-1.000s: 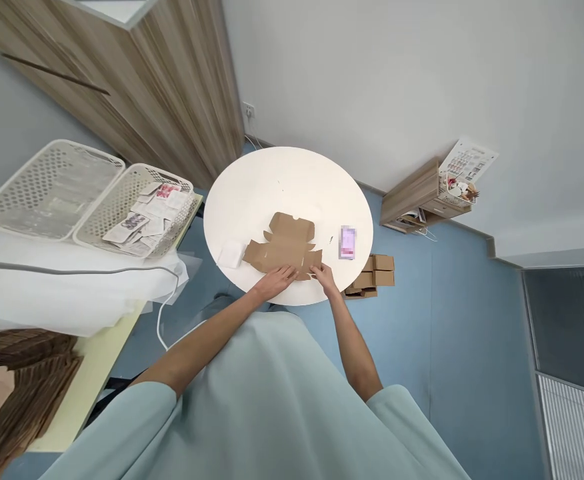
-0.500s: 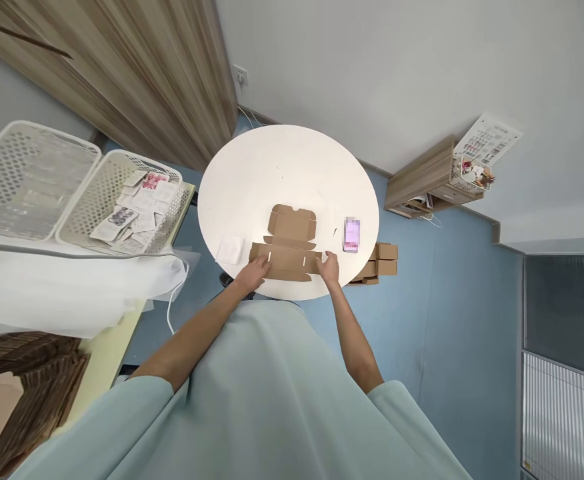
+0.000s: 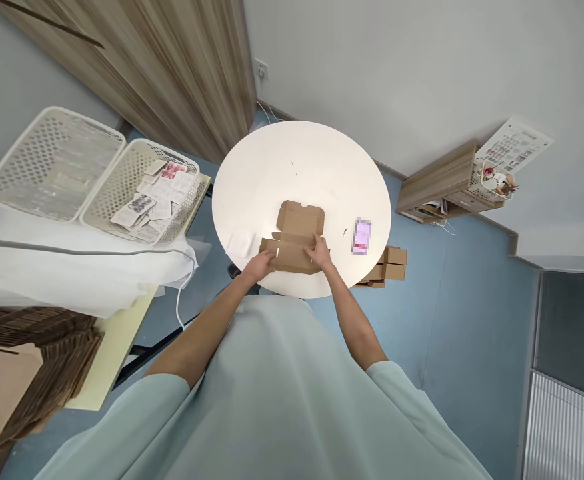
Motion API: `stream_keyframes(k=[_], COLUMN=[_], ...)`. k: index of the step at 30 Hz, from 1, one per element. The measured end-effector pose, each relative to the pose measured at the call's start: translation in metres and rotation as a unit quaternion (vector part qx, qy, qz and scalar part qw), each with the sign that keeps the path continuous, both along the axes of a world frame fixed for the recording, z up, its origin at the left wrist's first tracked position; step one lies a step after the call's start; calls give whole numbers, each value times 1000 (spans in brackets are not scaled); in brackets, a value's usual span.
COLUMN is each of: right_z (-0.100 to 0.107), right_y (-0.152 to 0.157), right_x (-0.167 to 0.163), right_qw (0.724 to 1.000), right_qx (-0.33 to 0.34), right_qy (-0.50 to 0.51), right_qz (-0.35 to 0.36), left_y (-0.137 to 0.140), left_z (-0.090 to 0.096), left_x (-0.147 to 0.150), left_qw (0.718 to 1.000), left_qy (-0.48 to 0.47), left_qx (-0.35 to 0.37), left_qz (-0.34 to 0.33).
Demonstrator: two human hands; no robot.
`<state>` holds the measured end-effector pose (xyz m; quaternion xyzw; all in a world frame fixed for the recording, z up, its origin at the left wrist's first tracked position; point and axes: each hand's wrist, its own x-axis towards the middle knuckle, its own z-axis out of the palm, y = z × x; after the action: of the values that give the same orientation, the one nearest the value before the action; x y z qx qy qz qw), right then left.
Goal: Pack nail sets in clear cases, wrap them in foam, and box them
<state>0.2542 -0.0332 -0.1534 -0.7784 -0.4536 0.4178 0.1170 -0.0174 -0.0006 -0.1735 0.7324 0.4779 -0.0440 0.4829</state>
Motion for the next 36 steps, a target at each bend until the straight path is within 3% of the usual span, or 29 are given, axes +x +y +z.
stream_keyframes(k=[6,10,17,26,32,36], right_z=[0,0,-2,-3,-2,-2], right_y=[-23,-41,-50,-47,-45,-46], right_x=[-1,-4,-8,-7,-6,-6], right_qw=[999,993,991,990,990,989], right_qx=[-6,-34,-39,-49,-46,-48], right_qy=[13,4,-12,5,8,8], right_qz=[46,115,128,133,136,136], left_y=[3,5,19,19,6,-3], left_z=[-14,-19,-9,13,24,25], left_x=[-1,-2,-4,21,22,10], left_qw=[988,979,993,991,990,980], left_qy=[-27,-52,-24,119,115,145], left_qx=[-65,-78,-67,60,77,121], left_qz=[136,179,92,0,19,68])
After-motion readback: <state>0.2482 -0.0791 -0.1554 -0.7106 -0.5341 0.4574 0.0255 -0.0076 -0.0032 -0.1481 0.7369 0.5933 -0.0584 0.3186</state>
